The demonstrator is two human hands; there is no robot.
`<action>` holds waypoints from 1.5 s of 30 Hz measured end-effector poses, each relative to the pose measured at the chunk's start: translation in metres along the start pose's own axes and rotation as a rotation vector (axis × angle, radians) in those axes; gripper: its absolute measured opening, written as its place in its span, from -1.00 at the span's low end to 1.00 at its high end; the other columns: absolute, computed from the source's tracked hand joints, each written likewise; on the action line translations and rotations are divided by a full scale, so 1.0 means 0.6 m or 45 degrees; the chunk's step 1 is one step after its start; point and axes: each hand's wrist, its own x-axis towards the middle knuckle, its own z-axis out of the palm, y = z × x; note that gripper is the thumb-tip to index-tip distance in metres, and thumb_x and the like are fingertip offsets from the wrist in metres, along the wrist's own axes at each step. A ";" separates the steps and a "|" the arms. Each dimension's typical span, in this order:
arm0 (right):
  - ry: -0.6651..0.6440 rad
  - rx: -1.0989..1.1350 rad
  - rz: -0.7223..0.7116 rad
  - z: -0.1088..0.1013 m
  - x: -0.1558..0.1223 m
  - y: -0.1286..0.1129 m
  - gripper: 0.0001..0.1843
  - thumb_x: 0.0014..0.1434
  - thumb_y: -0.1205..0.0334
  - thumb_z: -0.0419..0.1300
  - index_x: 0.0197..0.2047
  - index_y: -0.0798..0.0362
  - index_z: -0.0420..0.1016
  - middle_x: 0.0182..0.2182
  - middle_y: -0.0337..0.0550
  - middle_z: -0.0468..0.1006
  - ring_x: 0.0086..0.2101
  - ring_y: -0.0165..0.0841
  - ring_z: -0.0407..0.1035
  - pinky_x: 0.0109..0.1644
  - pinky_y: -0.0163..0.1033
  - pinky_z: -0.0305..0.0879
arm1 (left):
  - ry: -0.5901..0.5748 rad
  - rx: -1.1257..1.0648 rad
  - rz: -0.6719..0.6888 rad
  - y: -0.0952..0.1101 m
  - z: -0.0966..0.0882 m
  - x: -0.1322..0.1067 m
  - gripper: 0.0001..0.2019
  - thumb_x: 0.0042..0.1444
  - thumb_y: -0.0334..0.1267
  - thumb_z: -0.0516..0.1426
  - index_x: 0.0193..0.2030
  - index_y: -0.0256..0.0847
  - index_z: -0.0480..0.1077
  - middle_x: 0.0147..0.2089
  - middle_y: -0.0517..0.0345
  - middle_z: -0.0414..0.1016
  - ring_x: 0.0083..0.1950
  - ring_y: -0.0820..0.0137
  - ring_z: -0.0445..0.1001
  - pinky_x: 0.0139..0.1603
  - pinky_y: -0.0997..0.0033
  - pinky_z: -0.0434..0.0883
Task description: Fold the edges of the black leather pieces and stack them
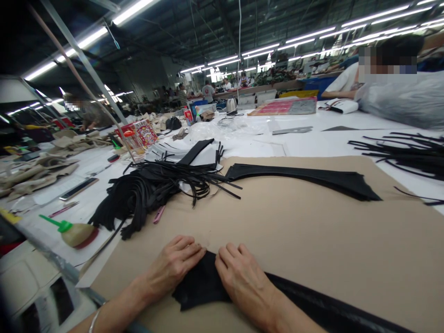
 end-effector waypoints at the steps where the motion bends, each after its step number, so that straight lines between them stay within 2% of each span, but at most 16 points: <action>1: -0.007 0.000 -0.001 0.000 0.000 0.000 -0.76 0.06 0.58 0.20 -0.24 0.10 0.39 -0.29 -0.16 0.37 -0.30 -0.26 0.18 -0.21 -0.15 0.05 | -0.023 0.013 0.009 -0.006 -0.003 -0.006 -0.78 0.30 -0.39 0.02 0.04 -0.32 0.36 -0.14 0.04 0.48 -0.14 0.33 0.36 -0.12 0.30 0.35; 4: -0.034 -0.013 -0.008 -0.003 0.001 0.000 -0.78 0.08 0.57 0.20 -0.25 0.10 0.39 -0.30 -0.16 0.36 -0.30 -0.25 0.18 -0.22 -0.14 0.05 | -0.069 0.076 -0.017 -0.021 -0.010 -0.022 -0.77 0.32 -0.41 -0.02 0.03 -0.29 0.37 -0.12 0.03 0.49 -0.12 0.32 0.39 -0.08 0.28 0.38; 6: -0.049 -0.028 -0.021 -0.006 0.002 0.000 -0.80 0.09 0.57 0.20 -0.26 0.11 0.39 -0.31 -0.16 0.36 -0.31 -0.26 0.18 -0.22 -0.14 0.05 | 0.007 0.064 -0.091 -0.020 -0.010 -0.025 -0.75 0.32 -0.43 -0.06 0.00 -0.26 0.39 -0.09 0.03 0.49 -0.07 0.30 0.39 -0.04 0.25 0.40; 8: -0.043 -0.046 -0.033 -0.008 0.002 -0.002 -0.81 0.09 0.57 0.20 -0.27 0.11 0.40 -0.32 -0.17 0.36 -0.31 -0.26 0.18 -0.23 -0.13 0.05 | 0.138 -0.035 -0.186 -0.004 -0.006 -0.019 -0.70 0.31 -0.46 -0.10 0.03 -0.25 0.38 -0.04 0.01 0.48 -0.01 0.27 0.37 0.03 0.22 0.40; 10: -0.026 -0.069 -0.032 -0.008 0.003 -0.004 -0.80 0.10 0.57 0.20 -0.23 0.12 0.41 -0.31 -0.16 0.37 -0.31 -0.26 0.19 -0.22 -0.13 0.06 | 0.199 -0.183 -0.244 0.021 0.003 -0.006 -0.64 0.28 -0.50 -0.12 0.11 -0.26 0.34 -0.01 -0.01 0.46 0.03 0.27 0.36 0.09 0.19 0.40; 12: -0.021 -0.086 -0.027 -0.008 0.004 -0.005 -0.79 0.11 0.55 0.20 -0.18 0.14 0.42 -0.30 -0.15 0.37 -0.30 -0.25 0.19 -0.21 -0.12 0.06 | 0.169 -0.311 -0.266 0.046 0.015 0.007 -0.60 0.25 -0.52 -0.12 0.16 -0.27 0.30 -0.02 -0.02 0.46 0.01 0.29 0.37 0.09 0.20 0.43; 15: -0.053 -0.076 -0.032 -0.013 0.004 -0.001 -0.81 0.15 0.53 0.19 -0.16 0.15 0.42 -0.30 -0.14 0.39 -0.30 -0.25 0.21 -0.20 -0.12 0.08 | 0.133 -0.408 -0.311 0.065 0.028 0.016 -0.58 0.23 -0.52 -0.12 0.18 -0.28 0.29 -0.10 -0.02 0.46 -0.08 0.31 0.39 -0.02 0.22 0.48; 22: -0.148 0.038 -0.045 -0.038 -0.024 0.034 -0.90 0.28 0.46 0.12 -0.26 0.10 0.40 -0.32 -0.18 0.39 -0.30 -0.30 0.21 -0.14 -0.16 0.08 | 0.010 -0.403 -0.313 0.059 0.023 0.016 -0.60 0.23 -0.51 -0.10 0.12 -0.22 0.36 -0.15 0.02 0.45 -0.12 0.26 0.36 -0.08 0.20 0.45; 28: -0.129 0.023 -0.079 -0.049 -0.056 0.045 -0.92 0.31 0.44 0.11 -0.22 0.11 0.38 -0.31 -0.18 0.38 -0.30 -0.30 0.20 -0.16 -0.16 0.06 | -0.049 -0.330 -0.315 0.067 0.014 0.023 -0.57 0.22 -0.52 -0.06 0.15 -0.12 0.35 -0.16 0.06 0.42 -0.14 0.27 0.35 -0.14 0.24 0.42; 32: -0.151 0.013 -0.064 -0.055 -0.066 0.045 -0.89 0.29 0.46 0.13 -0.14 0.11 0.40 -0.30 -0.19 0.38 -0.29 -0.29 0.21 -0.18 -0.15 0.05 | -0.134 -0.316 -0.311 0.068 0.012 0.023 -0.55 0.22 -0.49 -0.01 0.21 -0.06 0.30 -0.13 0.05 0.40 -0.11 0.25 0.35 -0.09 0.17 0.40; 35: -0.164 0.000 -0.059 -0.060 -0.071 0.045 -0.86 0.28 0.46 0.14 -0.10 0.12 0.40 -0.28 -0.18 0.38 -0.28 -0.29 0.22 -0.18 -0.16 0.06 | -0.193 -0.313 -0.326 0.070 0.010 0.020 -0.48 0.18 -0.54 -0.03 0.24 -0.02 0.27 -0.10 0.05 0.39 -0.09 0.24 0.34 -0.06 0.13 0.40; 40: -0.183 -0.043 -0.051 -0.066 -0.077 0.045 -0.81 0.28 0.44 0.16 -0.03 0.13 0.39 -0.25 -0.17 0.38 -0.26 -0.28 0.22 -0.17 -0.14 0.08 | -0.156 -0.337 -0.345 0.073 0.006 0.026 -0.50 0.17 -0.55 -0.05 0.18 -0.05 0.33 -0.03 0.01 0.38 -0.03 0.22 0.34 -0.03 0.12 0.41; 42: -0.212 -0.051 -0.060 -0.068 -0.077 0.045 -0.82 0.27 0.44 0.17 -0.05 0.13 0.39 -0.25 -0.18 0.38 -0.26 -0.28 0.22 -0.18 -0.13 0.09 | -0.132 -0.375 -0.357 0.077 0.003 0.036 -0.54 0.17 -0.56 -0.06 0.12 -0.09 0.38 0.04 0.01 0.38 0.03 0.21 0.33 0.03 0.11 0.40; 45: -0.227 -0.064 -0.065 -0.069 -0.075 0.044 -0.82 0.26 0.43 0.17 -0.05 0.14 0.39 -0.27 -0.18 0.37 -0.28 -0.28 0.21 -0.20 -0.11 0.10 | -0.136 -0.467 -0.354 0.092 0.003 0.056 -0.56 0.18 -0.56 -0.09 0.11 -0.17 0.36 0.02 0.02 0.41 0.04 0.23 0.33 0.06 0.13 0.39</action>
